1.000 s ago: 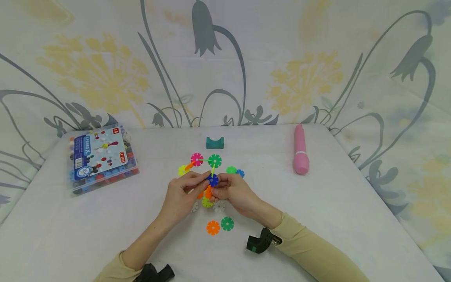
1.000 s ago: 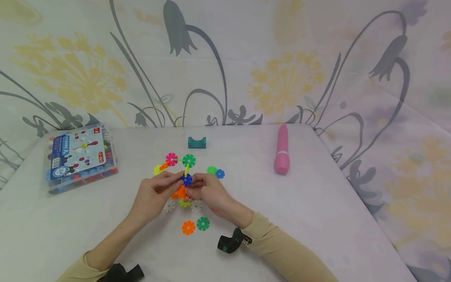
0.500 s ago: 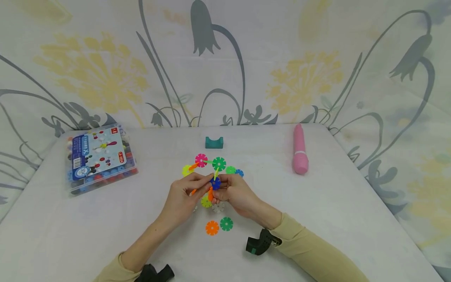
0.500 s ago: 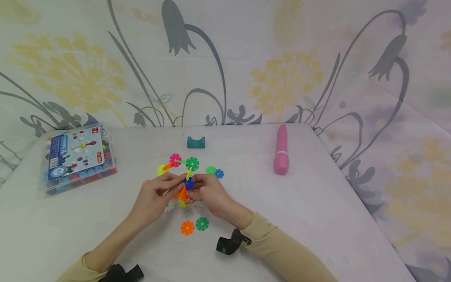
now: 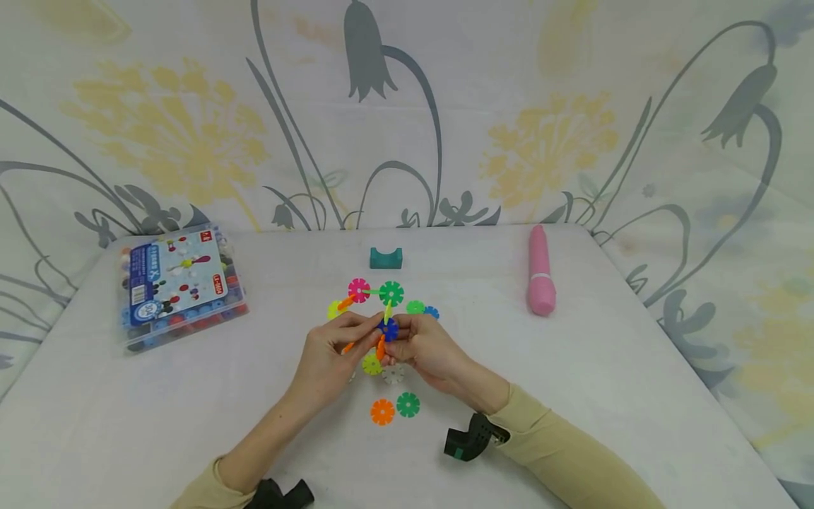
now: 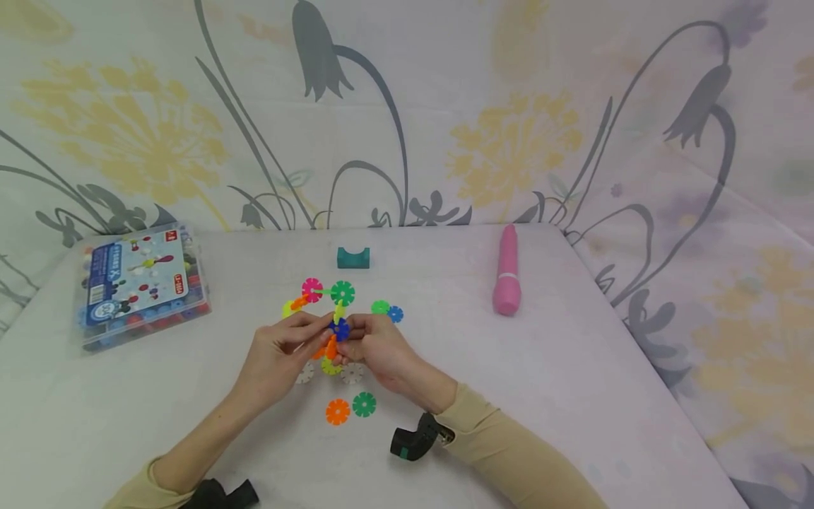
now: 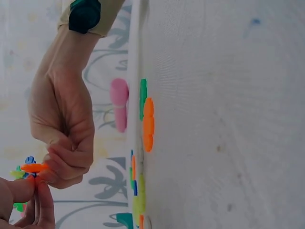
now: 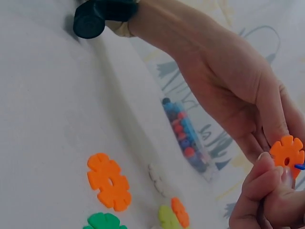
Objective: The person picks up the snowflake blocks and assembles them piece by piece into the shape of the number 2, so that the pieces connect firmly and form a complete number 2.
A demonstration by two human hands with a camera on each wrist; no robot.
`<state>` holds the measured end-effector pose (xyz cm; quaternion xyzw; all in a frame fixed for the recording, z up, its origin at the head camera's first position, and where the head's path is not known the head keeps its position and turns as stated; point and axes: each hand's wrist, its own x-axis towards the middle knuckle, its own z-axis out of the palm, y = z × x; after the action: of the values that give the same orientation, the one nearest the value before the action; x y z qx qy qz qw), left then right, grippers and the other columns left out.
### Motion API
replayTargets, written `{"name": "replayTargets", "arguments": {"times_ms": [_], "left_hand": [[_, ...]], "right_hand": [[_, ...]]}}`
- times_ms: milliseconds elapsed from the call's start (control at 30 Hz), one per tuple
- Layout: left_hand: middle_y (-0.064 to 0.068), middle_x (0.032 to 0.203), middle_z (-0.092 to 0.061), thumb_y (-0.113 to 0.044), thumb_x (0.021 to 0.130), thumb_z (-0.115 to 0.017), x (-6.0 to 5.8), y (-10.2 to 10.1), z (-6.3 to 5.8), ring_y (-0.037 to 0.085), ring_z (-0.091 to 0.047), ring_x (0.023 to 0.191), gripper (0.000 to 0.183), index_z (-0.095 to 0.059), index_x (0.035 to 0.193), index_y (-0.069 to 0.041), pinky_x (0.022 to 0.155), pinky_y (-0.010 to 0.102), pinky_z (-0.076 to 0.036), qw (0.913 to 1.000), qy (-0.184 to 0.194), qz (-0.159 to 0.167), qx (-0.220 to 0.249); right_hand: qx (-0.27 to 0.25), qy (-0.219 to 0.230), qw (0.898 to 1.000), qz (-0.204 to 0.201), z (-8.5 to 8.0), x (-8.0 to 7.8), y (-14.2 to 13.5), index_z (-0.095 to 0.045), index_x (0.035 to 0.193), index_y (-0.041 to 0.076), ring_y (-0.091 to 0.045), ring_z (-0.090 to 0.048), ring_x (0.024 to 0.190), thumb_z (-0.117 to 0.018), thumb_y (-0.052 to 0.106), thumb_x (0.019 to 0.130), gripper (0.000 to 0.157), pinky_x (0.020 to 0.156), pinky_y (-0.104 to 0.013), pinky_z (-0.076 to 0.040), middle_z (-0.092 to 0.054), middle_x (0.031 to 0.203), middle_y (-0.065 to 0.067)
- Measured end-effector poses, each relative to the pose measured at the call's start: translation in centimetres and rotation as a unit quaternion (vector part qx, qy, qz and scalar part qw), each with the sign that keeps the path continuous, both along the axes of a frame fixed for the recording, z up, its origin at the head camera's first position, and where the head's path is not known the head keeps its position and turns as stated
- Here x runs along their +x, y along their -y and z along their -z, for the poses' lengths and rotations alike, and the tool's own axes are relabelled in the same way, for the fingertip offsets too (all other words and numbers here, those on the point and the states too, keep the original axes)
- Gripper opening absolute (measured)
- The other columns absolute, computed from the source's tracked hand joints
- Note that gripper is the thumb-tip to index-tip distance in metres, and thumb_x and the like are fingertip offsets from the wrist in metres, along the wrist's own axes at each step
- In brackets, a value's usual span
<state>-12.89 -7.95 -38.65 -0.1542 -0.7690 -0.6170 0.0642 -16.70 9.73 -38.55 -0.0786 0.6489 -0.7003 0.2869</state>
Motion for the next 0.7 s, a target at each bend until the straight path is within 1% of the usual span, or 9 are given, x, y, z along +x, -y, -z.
{"name": "replayTargets", "arguments": {"times_ms": [100, 167, 267, 333, 400, 467, 533, 633, 700], "left_hand": [[0.009, 0.1, -0.072, 0.001, 0.093, -0.066, 0.0, 0.1, 0.0, 0.021, -0.065, 0.096, 0.028, -0.071, 0.12, -0.002, 0.091, 0.019, -0.053, 1.0, -0.002, -0.007, -0.004], [0.008, 0.1, -0.071, 0.001, 0.093, -0.066, -0.1, 0.1, 0.0, 0.021, -0.065, 0.096, 0.028, -0.072, 0.12, -0.003, 0.091, 0.02, -0.054, 0.9998, -0.003, -0.017, -0.011], [0.006, 0.099, -0.07, 0.001, 0.093, -0.066, -0.1, 0.2, 0.1, 0.019, -0.064, 0.095, 0.029, -0.073, 0.12, -0.005, 0.089, 0.023, -0.055, 0.9991, 0.001, -0.035, -0.024], [0.004, 0.098, -0.07, 0.0, 0.093, -0.067, -0.1, 0.2, 0.1, 0.018, -0.064, 0.094, 0.029, -0.074, 0.12, -0.008, 0.085, 0.025, -0.056, 0.998, -0.001, -0.046, -0.043], [0.002, 0.097, -0.07, -0.002, 0.093, -0.067, -0.1, 0.3, 0.0, 0.017, -0.064, 0.091, 0.029, -0.074, 0.12, -0.01, 0.079, 0.025, -0.057, 0.9967, -0.006, -0.054, -0.06], [0.001, 0.097, -0.069, -0.004, 0.094, -0.067, -0.1, 0.3, 0.1, 0.015, -0.063, 0.088, 0.029, -0.074, 0.12, -0.011, 0.074, 0.025, -0.056, 0.9952, -0.013, -0.061, -0.076], [0.0, 0.098, -0.069, -0.005, 0.094, -0.067, 0.0, 0.3, 0.1, 0.015, -0.062, 0.086, 0.029, -0.074, 0.121, -0.011, 0.069, 0.025, -0.056, 0.9942, -0.016, -0.065, -0.084], [0.0, 0.098, -0.069, -0.005, 0.094, -0.067, -0.1, 0.4, 0.1, 0.014, -0.062, 0.087, 0.028, -0.073, 0.121, -0.011, 0.069, 0.025, -0.056, 0.9935, -0.019, -0.069, -0.088], [0.0, 0.099, -0.069, -0.005, 0.094, -0.067, -0.1, 0.4, 0.1, 0.014, -0.062, 0.088, 0.028, -0.073, 0.121, -0.01, 0.071, 0.025, -0.057, 0.9934, -0.02, -0.071, -0.087]], "right_hand": [[0.005, -0.01, 1.0, -0.013, 0.0, -0.2, -0.1, -0.05, 0.123, -0.016, -0.013, -0.064, 0.077, -0.048, -0.011, 0.097, 0.026, 0.077, -0.023, -0.058, -0.062, 0.097, -0.009], [0.009, -0.019, 1.0, -0.024, 0.1, -0.4, -0.3, -0.05, 0.123, -0.014, -0.015, -0.066, 0.082, -0.05, -0.008, 0.099, 0.025, 0.083, -0.027, -0.059, -0.065, 0.1, -0.012], [0.018, -0.039, 0.998, -0.038, 0.1, -0.8, -0.5, -0.05, 0.128, -0.011, -0.019, -0.07, 0.091, -0.052, -0.003, 0.1, 0.029, 0.091, -0.035, -0.057, -0.067, 0.11, -0.02], [0.031, -0.06, 0.997, -0.044, 0.1, -0.9, -0.6, -0.05, 0.131, -0.009, -0.022, -0.071, 0.096, -0.053, -0.001, 0.1, 0.032, 0.095, -0.038, -0.056, -0.065, 0.118, -0.024], [0.048, -0.089, 0.994, -0.043, 0.0, -0.9, -0.7, -0.051, 0.133, -0.008, -0.024, -0.07, 0.102, -0.054, 0.001, 0.1, 0.034, 0.097, -0.038, -0.055, -0.063, 0.124, -0.024], [0.063, -0.112, 0.991, -0.033, -0.2, -1.1, -0.8, -0.053, 0.131, -0.007, -0.026, -0.069, 0.105, -0.056, 0.003, 0.1, 0.033, 0.098, -0.037, -0.054, -0.063, 0.125, -0.022], [0.066, -0.126, 0.989, -0.024, -0.3, -1.1, -0.9, -0.055, 0.128, -0.008, -0.026, -0.069, 0.106, -0.056, 0.003, 0.099, 0.031, 0.098, -0.036, -0.054, -0.064, 0.124, -0.022], [0.059, -0.125, 0.99, -0.016, -0.4, -1.3, -1.1, -0.056, 0.123, -0.009, -0.025, -0.071, 0.103, -0.057, 0.003, 0.099, 0.027, 0.097, -0.036, -0.054, -0.066, 0.12, -0.023], [0.062, -0.122, 0.99, -0.022, -0.4, -1.3, -1.1, -0.056, 0.124, -0.009, -0.024, -0.07, 0.102, -0.059, 0.004, 0.098, 0.03, 0.098, -0.035, -0.054, -0.066, 0.12, -0.023]]}}
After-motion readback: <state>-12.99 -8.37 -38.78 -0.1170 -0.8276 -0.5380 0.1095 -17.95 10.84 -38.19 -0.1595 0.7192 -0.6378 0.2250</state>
